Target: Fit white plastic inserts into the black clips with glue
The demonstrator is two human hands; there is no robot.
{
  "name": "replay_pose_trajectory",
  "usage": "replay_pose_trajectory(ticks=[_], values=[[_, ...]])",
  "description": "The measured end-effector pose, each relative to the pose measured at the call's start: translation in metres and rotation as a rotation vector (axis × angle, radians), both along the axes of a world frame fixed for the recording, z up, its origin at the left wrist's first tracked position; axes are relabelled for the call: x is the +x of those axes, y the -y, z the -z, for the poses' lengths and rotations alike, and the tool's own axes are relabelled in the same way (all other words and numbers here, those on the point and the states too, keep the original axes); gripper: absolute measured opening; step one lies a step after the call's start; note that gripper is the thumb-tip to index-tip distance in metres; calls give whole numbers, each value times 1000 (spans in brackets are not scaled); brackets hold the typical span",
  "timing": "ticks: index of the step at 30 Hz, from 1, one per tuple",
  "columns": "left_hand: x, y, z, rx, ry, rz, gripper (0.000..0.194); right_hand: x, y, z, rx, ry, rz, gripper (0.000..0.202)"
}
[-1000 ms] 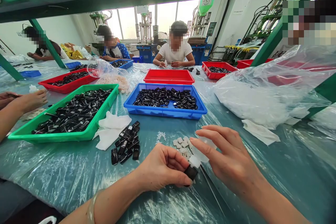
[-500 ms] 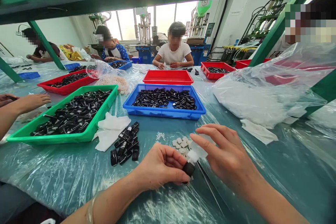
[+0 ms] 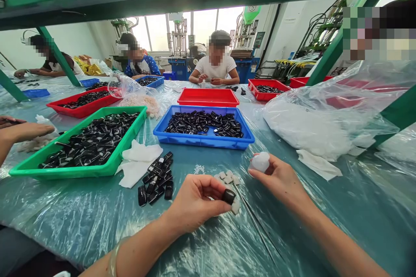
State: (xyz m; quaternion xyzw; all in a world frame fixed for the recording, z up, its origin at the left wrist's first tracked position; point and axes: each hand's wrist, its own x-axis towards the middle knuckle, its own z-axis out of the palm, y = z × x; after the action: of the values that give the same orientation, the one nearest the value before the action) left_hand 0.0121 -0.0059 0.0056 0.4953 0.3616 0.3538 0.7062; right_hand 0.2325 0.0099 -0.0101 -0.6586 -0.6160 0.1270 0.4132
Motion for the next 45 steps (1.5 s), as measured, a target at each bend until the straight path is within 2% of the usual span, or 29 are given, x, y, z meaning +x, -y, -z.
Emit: replay_pose_trajectory(ticks=[7, 17, 21, 26, 31, 36, 45], values=[[2, 4, -3, 93, -52, -42, 12, 4, -5, 5, -164, -81, 42, 19], [0, 5, -4, 245, -167, -29, 9, 8, -8, 15, -140, -80, -1, 15], [1, 5, -5, 264, -180, -26, 9, 7, -5, 11, -42, -26, -25, 21], [-1, 5, -4, 153, -183, -14, 16, -4, 11, -10, 189, 92, -101, 27], [-2, 3, -1, 43, -54, 38, 21, -17, 26, -22, 555, 524, -233, 41], [-2, 1, 0, -2, -9, 60, 22, -27, 33, -27, 629, 688, -239, 42], [-2, 1, 0, -84, 20, 108, 21, -33, 38, -26, 690, 733, -266, 27]])
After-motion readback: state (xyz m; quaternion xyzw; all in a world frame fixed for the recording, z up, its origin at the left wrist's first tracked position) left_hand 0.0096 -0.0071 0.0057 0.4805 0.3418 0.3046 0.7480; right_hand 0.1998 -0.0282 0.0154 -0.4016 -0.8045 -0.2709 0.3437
